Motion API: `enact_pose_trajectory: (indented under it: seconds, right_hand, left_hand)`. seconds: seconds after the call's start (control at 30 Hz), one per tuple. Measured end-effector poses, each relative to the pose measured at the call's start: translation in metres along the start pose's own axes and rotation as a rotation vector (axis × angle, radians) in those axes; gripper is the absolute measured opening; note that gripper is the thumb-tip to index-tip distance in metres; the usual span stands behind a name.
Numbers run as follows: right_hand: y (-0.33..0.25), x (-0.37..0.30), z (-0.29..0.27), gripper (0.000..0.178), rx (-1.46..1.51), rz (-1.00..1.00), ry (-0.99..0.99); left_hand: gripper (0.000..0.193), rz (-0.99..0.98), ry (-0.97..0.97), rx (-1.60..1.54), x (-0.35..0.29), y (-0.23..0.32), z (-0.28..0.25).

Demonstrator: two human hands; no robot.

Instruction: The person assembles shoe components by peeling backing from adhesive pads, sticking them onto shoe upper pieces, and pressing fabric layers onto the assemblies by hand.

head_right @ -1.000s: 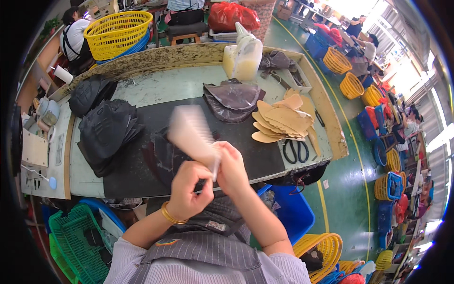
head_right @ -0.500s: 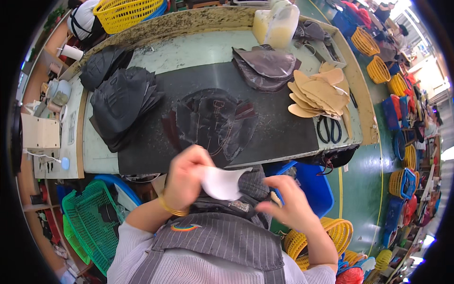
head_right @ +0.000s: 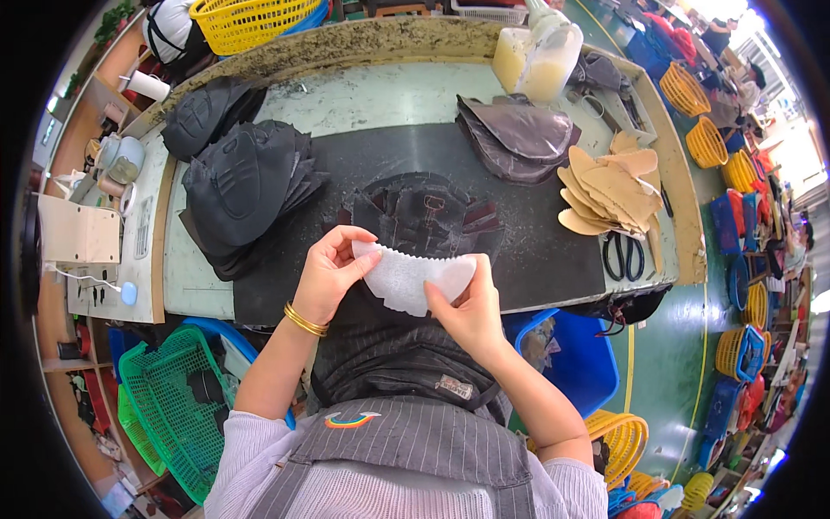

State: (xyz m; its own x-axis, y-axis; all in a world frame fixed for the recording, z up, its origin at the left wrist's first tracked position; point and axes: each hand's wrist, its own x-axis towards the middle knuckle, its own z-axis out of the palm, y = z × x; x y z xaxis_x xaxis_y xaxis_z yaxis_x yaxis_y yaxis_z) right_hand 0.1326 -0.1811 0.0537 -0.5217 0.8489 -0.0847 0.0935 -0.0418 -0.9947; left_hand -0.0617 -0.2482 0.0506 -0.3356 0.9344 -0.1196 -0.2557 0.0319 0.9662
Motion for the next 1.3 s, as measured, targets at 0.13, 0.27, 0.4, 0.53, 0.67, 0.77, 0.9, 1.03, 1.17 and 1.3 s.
enact_pose_trajectory:
  seconds: [0.13, 0.27, 0.4, 0.53, 0.67, 0.77, 0.9, 1.03, 1.17, 1.3]
  right_hand:
    - [0.004, -0.005, 0.003, 0.037, -0.366, -0.076, 0.003]
    - [0.003, -0.005, 0.003, 0.037, -0.353, -0.005, -0.034]
    - [-0.003, -0.009, 0.006, 0.035, -0.493, -0.04, -0.065]
    - [-0.003, -0.007, 0.007, 0.034, -0.544, -0.083, -0.032]
    - [0.001, -0.012, 0.004, 0.036, -0.872, -0.327, 0.022]
    - [0.004, -0.006, -0.026, 0.034, -1.084, -0.298, 0.328]
    - [-0.042, 0.064, -0.075, 0.021, -1.046, -0.436, 0.428]
    - [-0.03, 0.17, -0.113, 0.008, -1.198, -0.794, 0.267]
    - [-0.012, 0.187, -0.122, 0.006, -1.167, -0.629, 0.098]
    - [-0.048, 0.149, -0.093, 0.005, -0.78, -0.365, 0.075]
  left_hand:
    - [0.018, 0.005, -0.067, 0.332, 0.0, 0.0, -0.006]
    - [0.018, -0.023, -0.095, 0.265, 0.002, 0.001, -0.009]
    - [0.026, 0.247, -0.089, 0.732, -0.003, 0.0, -0.002]
    - [0.048, 0.648, 0.014, 1.215, -0.009, 0.006, 0.004]
    - [0.068, 0.551, -0.471, 1.05, -0.034, -0.009, 0.012]
    - [0.069, 0.58, -0.451, 1.188, -0.04, -0.011, 0.014]
    - [0.068, 0.603, -0.387, 1.299, -0.043, -0.002, 0.027]
    - [0.057, 0.599, -0.355, 1.227, -0.032, 0.006, 0.044]
    - [0.036, 0.581, -0.19, 1.006, -0.016, 0.012, 0.044]
    - [0.026, 0.506, -0.059, 0.647, 0.01, 0.017, 0.063]
